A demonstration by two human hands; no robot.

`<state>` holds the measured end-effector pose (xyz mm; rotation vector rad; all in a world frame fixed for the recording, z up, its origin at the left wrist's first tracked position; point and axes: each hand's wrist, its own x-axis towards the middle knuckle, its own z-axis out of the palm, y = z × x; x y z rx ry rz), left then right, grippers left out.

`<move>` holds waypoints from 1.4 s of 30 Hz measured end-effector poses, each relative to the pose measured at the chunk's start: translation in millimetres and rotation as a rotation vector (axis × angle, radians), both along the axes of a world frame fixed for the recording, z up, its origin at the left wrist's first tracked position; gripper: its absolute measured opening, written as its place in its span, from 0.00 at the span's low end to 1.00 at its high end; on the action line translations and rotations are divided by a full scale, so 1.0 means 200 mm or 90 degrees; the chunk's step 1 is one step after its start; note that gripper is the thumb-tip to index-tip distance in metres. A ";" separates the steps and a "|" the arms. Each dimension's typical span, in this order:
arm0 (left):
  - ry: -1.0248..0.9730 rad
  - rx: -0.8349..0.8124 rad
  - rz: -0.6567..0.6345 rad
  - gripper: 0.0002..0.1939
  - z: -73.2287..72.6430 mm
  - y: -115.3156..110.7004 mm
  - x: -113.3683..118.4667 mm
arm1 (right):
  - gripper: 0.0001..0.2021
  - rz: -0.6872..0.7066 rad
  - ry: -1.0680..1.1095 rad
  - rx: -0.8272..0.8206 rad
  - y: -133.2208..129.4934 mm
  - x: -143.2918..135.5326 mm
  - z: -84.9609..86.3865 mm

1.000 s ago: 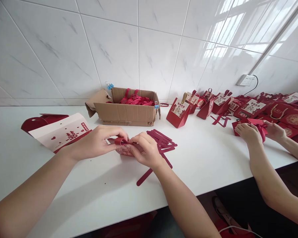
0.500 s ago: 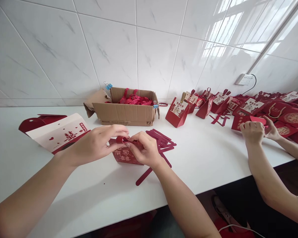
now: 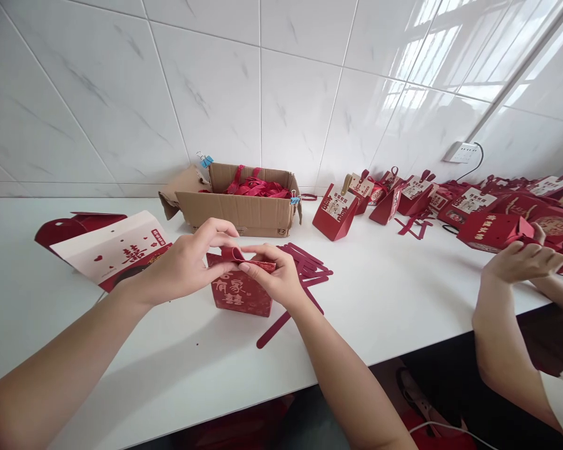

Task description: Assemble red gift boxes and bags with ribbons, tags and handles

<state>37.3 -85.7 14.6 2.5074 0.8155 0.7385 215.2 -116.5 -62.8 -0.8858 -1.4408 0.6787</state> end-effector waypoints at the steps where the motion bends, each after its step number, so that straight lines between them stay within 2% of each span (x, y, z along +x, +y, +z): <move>1: -0.003 -0.007 0.007 0.16 0.00 0.00 0.00 | 0.11 0.012 -0.009 -0.005 0.00 0.01 0.00; 5: -0.015 0.003 0.021 0.18 0.01 0.00 0.01 | 0.10 0.026 0.002 -0.015 0.02 0.02 0.01; 10: -0.028 0.041 -0.001 0.20 -0.01 0.01 0.02 | 0.11 0.008 0.003 -0.008 0.02 0.02 0.00; 21: -0.065 0.025 0.012 0.18 -0.04 0.03 0.04 | 0.10 0.001 0.042 -0.032 0.03 0.01 0.00; 29: -0.074 0.022 0.012 0.17 -0.05 0.03 0.03 | 0.07 -0.046 -0.016 0.020 0.03 0.01 -0.01; 34: -0.095 -0.034 0.011 0.17 -0.04 0.03 0.03 | 0.09 -0.072 -0.032 0.050 0.03 0.00 -0.01; 39: -0.134 -0.107 0.034 0.20 -0.06 0.05 0.04 | 0.13 -0.054 -0.040 0.009 0.02 0.00 0.01; 42: -0.118 -0.123 0.013 0.23 -0.05 0.05 0.03 | 0.13 -0.038 -0.039 0.011 0.02 0.00 0.01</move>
